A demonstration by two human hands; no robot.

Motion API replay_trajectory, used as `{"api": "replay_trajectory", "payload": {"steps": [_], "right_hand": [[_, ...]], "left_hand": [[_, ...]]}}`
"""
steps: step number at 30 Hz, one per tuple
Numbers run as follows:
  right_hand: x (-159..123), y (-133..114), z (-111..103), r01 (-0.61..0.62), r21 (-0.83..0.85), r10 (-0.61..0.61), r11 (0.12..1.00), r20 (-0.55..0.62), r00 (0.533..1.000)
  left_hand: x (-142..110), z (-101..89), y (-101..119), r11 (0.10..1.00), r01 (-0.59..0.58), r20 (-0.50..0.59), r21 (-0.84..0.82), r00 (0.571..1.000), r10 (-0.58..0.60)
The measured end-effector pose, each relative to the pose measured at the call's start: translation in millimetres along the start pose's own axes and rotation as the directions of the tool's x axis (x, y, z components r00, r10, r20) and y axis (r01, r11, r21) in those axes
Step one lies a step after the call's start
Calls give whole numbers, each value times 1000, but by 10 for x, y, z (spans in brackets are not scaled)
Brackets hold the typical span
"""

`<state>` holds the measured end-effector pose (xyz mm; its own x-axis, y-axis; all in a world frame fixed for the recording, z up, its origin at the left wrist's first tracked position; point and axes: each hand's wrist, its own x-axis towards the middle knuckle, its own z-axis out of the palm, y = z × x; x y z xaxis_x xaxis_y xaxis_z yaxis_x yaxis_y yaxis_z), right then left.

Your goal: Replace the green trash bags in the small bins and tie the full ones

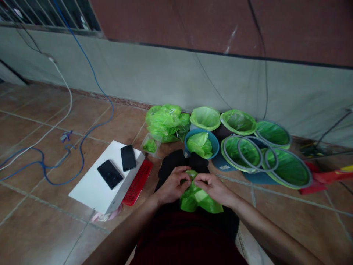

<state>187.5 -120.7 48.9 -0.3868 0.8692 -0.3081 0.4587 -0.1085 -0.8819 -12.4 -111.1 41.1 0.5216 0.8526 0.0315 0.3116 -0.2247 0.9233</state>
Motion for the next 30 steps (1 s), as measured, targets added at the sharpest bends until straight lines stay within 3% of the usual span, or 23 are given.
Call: {"api": "replay_trajectory", "payload": {"steps": [3, 7, 16, 21, 30], "right_hand": [[-5, 46, 48, 21, 41, -18, 999, -56, 998], [-35, 154, 151, 33, 218, -6, 975, -123, 992], [-72, 313, 229, 81, 359, -18, 930, -174, 984], [-50, 336, 220, 94, 368, -32, 925, -172, 985], [-40, 306, 113, 25, 340, -2, 940, -67, 998]], "left_hand": [[2, 50, -18, 997, 8, -33, -80, 999, -11], [11, 110, -92, 974, 15, -72, -225, 997, -32], [31, 141, -192, 933, 8, -41, -359, 999, -25], [22, 105, -234, 936, -12, -24, -352, 1000, 4], [12, -107, -193, 982, -27, 114, -185, 992, 49]]}}
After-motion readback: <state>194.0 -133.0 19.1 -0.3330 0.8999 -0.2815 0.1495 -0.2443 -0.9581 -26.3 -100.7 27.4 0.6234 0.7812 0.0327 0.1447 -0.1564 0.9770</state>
